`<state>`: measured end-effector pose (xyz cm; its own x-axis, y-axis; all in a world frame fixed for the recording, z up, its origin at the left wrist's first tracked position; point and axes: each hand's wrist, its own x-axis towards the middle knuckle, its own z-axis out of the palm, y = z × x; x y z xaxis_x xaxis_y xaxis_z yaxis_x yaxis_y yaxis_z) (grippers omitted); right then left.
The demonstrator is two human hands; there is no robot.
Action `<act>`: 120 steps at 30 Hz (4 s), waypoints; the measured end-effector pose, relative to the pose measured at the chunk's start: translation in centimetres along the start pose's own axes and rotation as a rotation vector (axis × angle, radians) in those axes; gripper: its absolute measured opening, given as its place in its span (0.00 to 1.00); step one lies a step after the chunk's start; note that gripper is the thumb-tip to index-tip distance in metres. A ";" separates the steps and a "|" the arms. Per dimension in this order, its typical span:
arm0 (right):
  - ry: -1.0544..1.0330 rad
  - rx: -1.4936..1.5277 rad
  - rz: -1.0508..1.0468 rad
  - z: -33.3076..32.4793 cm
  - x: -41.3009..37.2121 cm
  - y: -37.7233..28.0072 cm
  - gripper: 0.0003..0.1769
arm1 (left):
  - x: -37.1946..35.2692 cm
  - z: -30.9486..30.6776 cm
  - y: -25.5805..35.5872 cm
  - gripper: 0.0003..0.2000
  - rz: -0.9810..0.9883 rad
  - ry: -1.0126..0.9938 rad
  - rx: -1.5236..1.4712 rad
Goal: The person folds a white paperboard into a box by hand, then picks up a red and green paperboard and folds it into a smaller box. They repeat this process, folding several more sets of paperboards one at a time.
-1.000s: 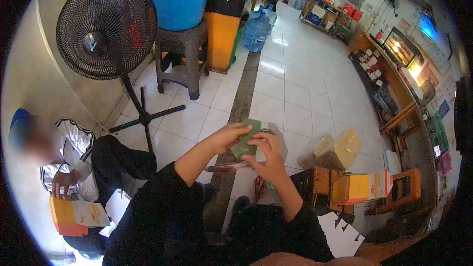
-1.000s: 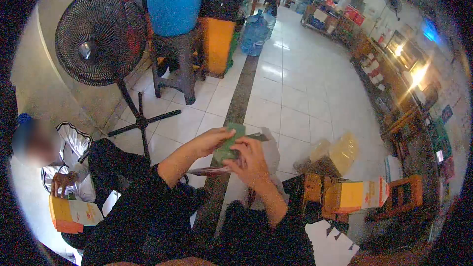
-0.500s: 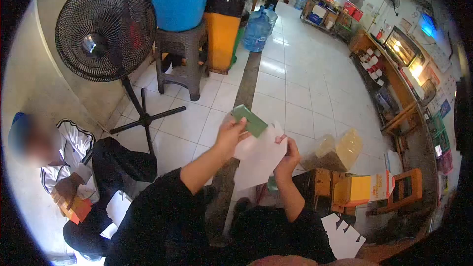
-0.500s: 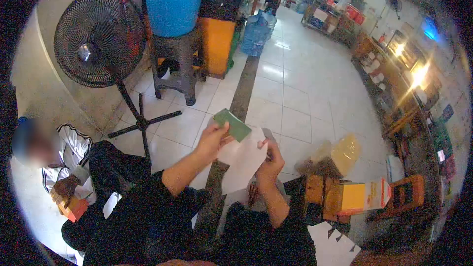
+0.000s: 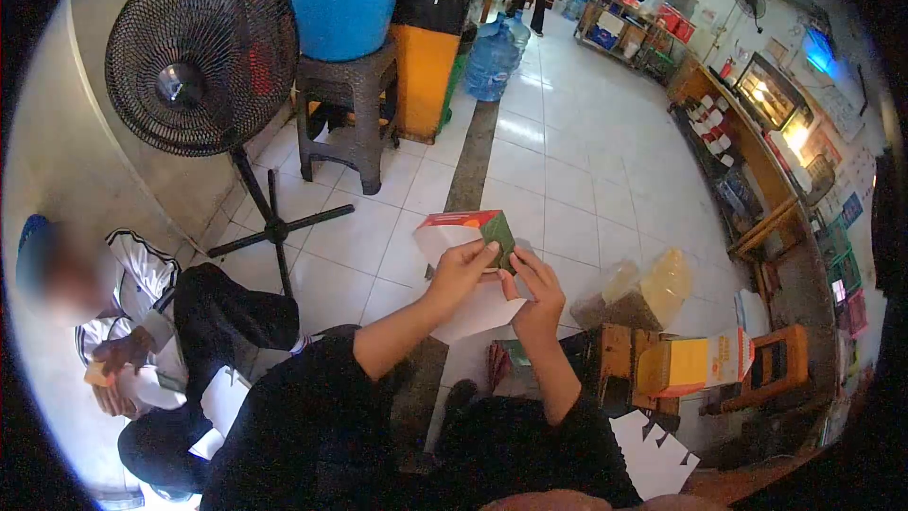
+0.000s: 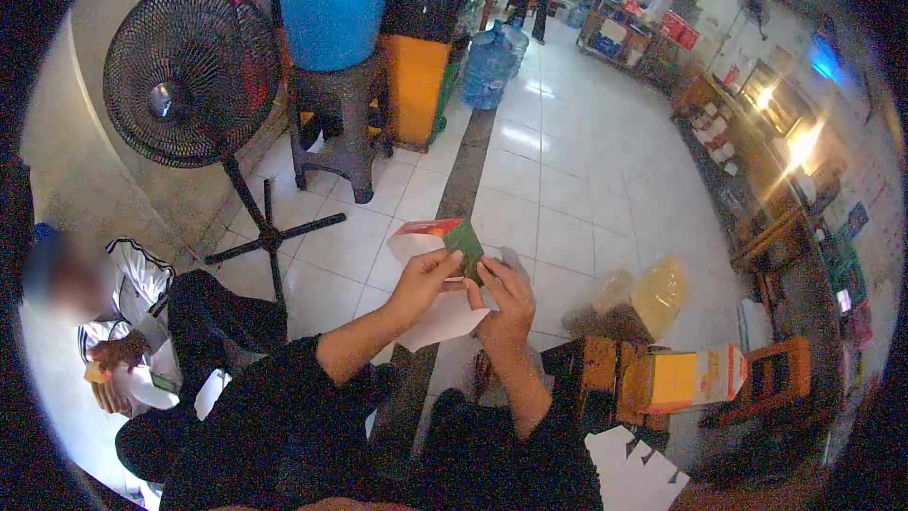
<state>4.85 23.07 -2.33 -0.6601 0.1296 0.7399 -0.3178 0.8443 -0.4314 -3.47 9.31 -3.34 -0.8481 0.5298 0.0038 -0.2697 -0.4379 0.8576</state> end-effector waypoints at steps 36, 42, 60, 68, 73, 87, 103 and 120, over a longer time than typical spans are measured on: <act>-0.024 -0.013 -0.053 -0.5 -0.2 -1.9 0.15 | -0.1 -0.4 -0.2 0.12 0.072 0.065 0.181; 0.002 0.058 0.031 -0.7 0.1 -2.6 0.14 | 0.0 -0.4 -0.3 0.12 0.006 0.085 0.171; -0.084 -0.195 0.030 0.2 -0.3 -2.0 0.37 | -0.5 -0.3 -0.7 0.13 -0.336 -0.083 -0.053; -0.080 0.110 0.117 -1.4 0.5 -0.2 0.43 | 1.1 -3.6 2.5 0.21 -0.271 0.084 0.160; -0.014 0.560 0.599 -0.7 -0.7 4.7 0.36 | 1.9 -4.7 3.8 0.24 -0.044 0.087 0.031; 0.060 0.640 0.632 1.4 -2.4 6.4 0.28 | 1.8 -2.6 2.5 0.27 0.079 0.080 0.324; 0.036 0.595 0.579 0.5 -1.6 3.5 0.12 | 1.5 -4.0 2.1 0.18 -0.112 -0.036 0.356; -0.646 0.853 0.750 -5.9 0.2 6.1 0.20 | 2.5 -4.1 2.7 0.20 0.495 -0.330 0.744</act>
<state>6.76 31.28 -1.75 -0.9938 -0.0511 -0.0987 0.0961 0.0515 -0.9940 -8.22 6.47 -3.17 -0.5861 0.6362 0.5017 0.5415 -0.1530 0.8267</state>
